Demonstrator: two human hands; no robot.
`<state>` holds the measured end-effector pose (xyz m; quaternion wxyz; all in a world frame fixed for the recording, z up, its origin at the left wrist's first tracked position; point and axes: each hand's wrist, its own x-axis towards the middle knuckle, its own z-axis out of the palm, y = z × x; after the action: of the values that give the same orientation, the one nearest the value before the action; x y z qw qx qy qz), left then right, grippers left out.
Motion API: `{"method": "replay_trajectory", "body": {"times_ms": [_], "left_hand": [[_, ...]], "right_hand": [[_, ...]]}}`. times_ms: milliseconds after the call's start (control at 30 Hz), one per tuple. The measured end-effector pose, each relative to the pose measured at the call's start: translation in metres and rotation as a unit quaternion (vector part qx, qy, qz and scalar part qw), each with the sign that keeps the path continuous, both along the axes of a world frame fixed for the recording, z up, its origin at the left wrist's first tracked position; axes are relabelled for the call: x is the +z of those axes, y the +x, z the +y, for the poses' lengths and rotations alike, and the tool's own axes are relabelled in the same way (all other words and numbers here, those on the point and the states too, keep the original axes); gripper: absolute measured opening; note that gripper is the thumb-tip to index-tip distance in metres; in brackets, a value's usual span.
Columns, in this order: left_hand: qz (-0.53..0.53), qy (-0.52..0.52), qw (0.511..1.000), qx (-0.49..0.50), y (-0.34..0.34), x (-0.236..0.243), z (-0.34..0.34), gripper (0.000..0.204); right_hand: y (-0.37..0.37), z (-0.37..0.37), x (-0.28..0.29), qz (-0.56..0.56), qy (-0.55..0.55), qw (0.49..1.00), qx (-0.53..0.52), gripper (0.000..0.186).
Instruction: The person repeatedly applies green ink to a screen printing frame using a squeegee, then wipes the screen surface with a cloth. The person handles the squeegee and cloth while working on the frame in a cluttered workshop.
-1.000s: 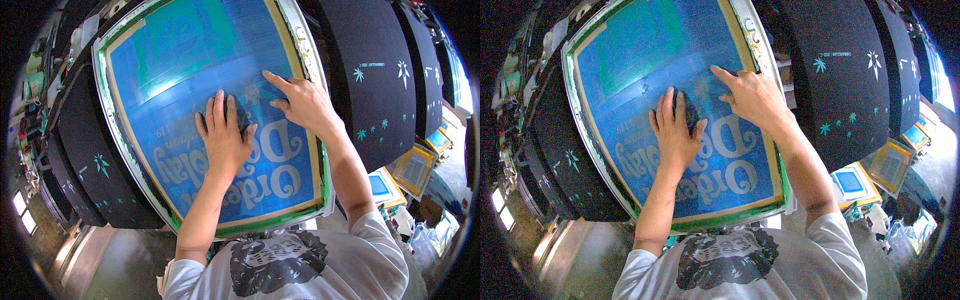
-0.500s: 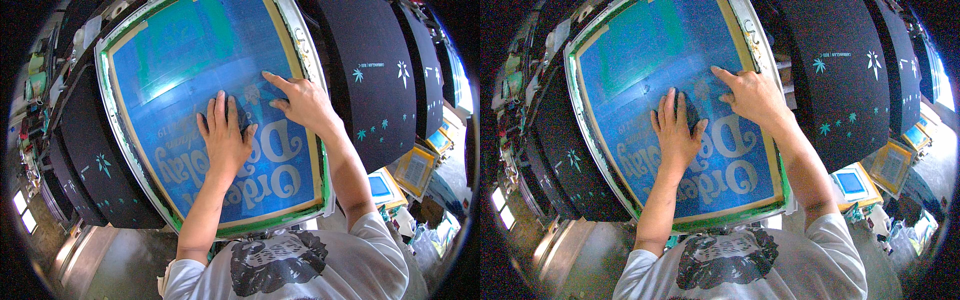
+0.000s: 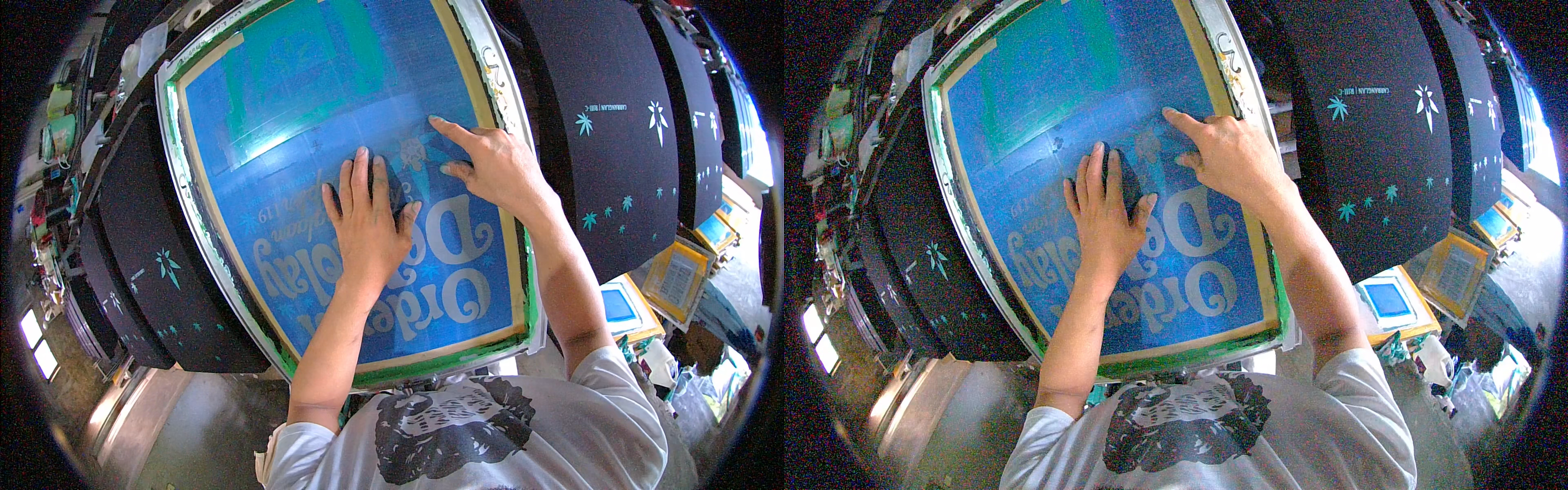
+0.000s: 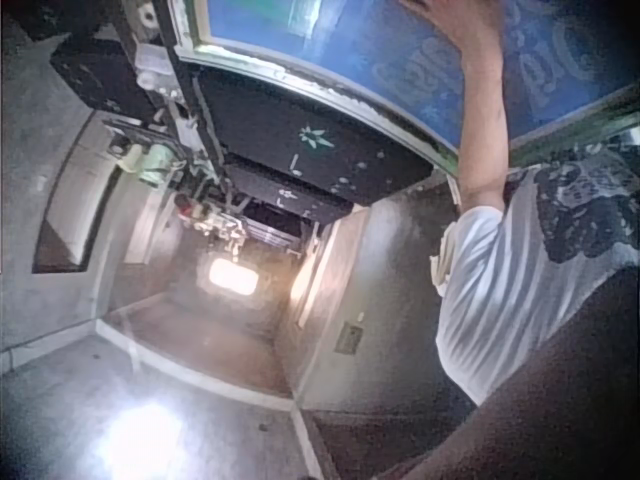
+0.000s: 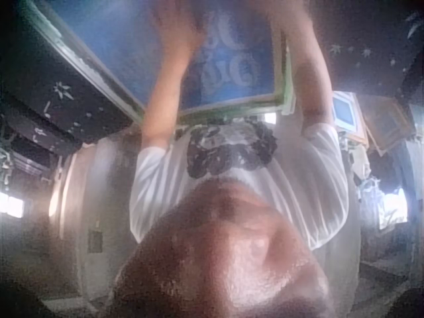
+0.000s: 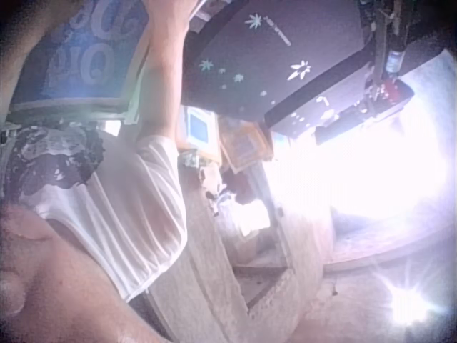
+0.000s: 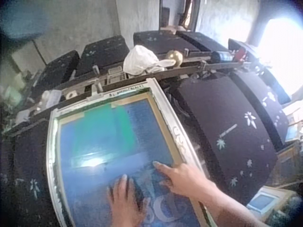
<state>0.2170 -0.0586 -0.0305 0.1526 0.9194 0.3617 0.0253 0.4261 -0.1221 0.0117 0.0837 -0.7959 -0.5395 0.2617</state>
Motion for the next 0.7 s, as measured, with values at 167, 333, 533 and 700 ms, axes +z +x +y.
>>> {"method": "replay_trajectory", "body": {"times_ms": [167,333,533,700], "left_hand": [[-0.001,-0.002,1.000,0.003,-0.0006,-0.0013,-0.0001,0.076],[-0.006,-0.016,1.000,0.001,0.0014,0.0034,-0.0004,0.072],[-0.010,0.001,1.000,0.003,-0.0023,-0.0037,0.0000,0.078],[-0.014,0.002,1.000,0.000,-0.0023,-0.0044,0.0000,0.077]], "right_hand": [[-0.0005,0.0003,-0.0013,-0.010,-0.005,1.000,-0.001,0.065],[-0.0005,0.0001,-0.0003,-0.006,-0.001,1.000,-0.003,0.065],[-0.0007,0.0007,0.0000,-0.011,-0.003,1.000,0.001,0.067],[-0.0017,0.0005,-0.0002,-0.020,-0.007,1.000,-0.002,0.067]]}}
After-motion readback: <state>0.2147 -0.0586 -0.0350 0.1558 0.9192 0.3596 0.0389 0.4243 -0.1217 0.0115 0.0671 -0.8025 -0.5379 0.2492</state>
